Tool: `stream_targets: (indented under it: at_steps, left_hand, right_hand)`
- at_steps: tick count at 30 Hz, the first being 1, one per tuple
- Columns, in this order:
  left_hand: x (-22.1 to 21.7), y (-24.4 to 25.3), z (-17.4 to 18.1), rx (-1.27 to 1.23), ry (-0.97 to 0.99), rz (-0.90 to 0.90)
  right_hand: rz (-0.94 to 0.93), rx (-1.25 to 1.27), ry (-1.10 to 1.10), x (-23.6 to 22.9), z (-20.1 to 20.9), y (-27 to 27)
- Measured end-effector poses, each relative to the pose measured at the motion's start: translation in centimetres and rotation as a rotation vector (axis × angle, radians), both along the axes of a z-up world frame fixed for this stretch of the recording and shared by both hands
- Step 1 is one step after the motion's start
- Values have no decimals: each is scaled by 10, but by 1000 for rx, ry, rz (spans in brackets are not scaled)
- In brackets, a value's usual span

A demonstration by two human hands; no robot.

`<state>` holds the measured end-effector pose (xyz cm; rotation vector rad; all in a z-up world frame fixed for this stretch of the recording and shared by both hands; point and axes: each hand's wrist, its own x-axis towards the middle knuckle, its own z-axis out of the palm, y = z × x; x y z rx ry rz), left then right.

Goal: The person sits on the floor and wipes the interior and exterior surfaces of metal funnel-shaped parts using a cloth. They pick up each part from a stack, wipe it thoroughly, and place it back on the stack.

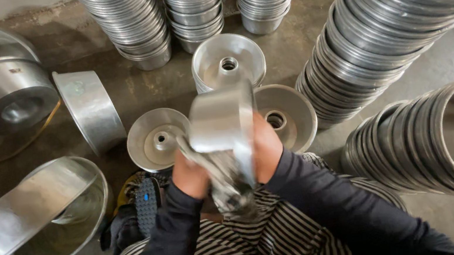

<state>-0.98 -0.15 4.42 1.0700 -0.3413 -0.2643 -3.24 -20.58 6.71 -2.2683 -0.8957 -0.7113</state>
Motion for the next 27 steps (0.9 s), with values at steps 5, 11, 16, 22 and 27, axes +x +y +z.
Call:
stream_targets:
  at_steps: [5,11,16,22,27]
  left_hand:
    - [-28,-9,10,702,-1101,195]
    - [-9,-10,-17,325,-400,75]
    - [-12,3,-9,499,-666,154]
    - [-3,-13,3,546,-595,240]
    - [29,-19,-19,896,-459,311]
  right_hand:
    - [48,481,444,1,1,-26]
    - [92,-300,-225,-21,-5,3]
    - [35,328,236,2,-3,6]
    - [-29,186,156,15,-2,-12]
    - [-85,69,7,17,-17,-6]
